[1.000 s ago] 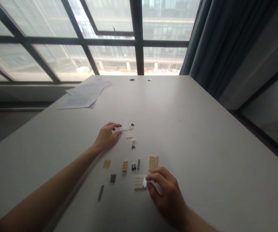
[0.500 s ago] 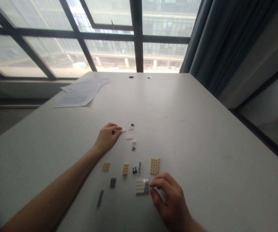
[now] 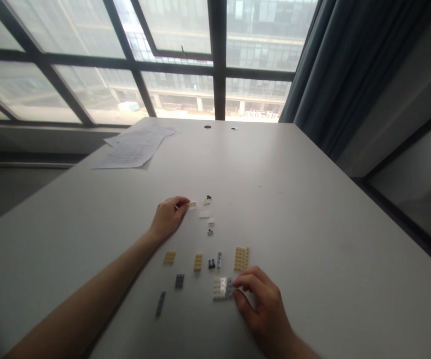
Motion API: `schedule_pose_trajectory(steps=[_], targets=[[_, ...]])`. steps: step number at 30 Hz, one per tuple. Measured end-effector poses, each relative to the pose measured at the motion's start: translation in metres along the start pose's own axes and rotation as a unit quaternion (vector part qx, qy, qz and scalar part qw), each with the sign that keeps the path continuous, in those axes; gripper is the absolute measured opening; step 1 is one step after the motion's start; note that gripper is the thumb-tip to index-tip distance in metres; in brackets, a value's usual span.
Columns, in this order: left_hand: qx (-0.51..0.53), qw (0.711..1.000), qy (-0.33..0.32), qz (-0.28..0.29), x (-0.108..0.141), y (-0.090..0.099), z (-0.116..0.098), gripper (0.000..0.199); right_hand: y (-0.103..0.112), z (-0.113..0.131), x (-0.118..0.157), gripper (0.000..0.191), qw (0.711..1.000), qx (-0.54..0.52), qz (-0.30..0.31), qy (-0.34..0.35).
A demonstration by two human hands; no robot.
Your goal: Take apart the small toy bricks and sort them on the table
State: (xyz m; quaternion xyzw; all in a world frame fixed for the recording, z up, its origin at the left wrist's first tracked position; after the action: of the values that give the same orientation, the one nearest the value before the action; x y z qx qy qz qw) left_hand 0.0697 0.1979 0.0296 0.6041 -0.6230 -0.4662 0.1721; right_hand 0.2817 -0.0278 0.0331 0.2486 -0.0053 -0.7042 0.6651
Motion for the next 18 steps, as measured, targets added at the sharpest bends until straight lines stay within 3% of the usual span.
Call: schedule_pose_trajectory(steps=[4, 7, 9, 13, 15, 18], targets=[[0.03, 0.999, 0.022, -0.038, 0.006, 0.009, 0.002, 0.022, 0.001, -0.002, 0.0, 0.009, 1.0, 0.003, -0.003, -0.01], [0.057, 0.996, 0.023, -0.059, 0.023, 0.023, -0.01, 0.022, 0.006, -0.003, -0.004, 0.009, 1.0, 0.0, -0.007, -0.024], [0.079, 0.995, -0.002, -0.059, 0.039, 0.035, -0.03, 0.017, 0.01, -0.004, -0.009, 0.01, 0.999, -0.013, 0.0, -0.049], [0.135, 0.979, -0.132, -0.074, 0.076, 0.069, -0.091, 0.009, 0.003, -0.004, -0.025, 0.025, 0.985, -0.103, 0.051, -0.131], [0.15, 0.969, -0.184, -0.062, 0.093, 0.076, -0.115, 0.009, -0.007, 0.002, -0.033, 0.032, 0.968, -0.18, 0.074, -0.159], [0.168, 0.957, -0.232, -0.046, 0.112, 0.077, -0.135, 0.012, -0.023, 0.012, -0.045, 0.034, 0.94, -0.28, 0.076, -0.18]])
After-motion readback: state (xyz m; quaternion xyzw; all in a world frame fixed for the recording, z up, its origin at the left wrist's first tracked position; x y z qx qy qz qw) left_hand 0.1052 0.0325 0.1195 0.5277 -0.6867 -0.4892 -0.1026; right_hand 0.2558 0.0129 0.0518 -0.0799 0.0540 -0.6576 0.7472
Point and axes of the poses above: each hand's wrist, its own x-axis away from the middle knuckle, its own y-axis out of the back of the hand, z = x × y, the point moved 9 cm from there along -x, towards the middle knuckle, and after that the axes turned 8 degrees about -x, right-handed, at the moved point
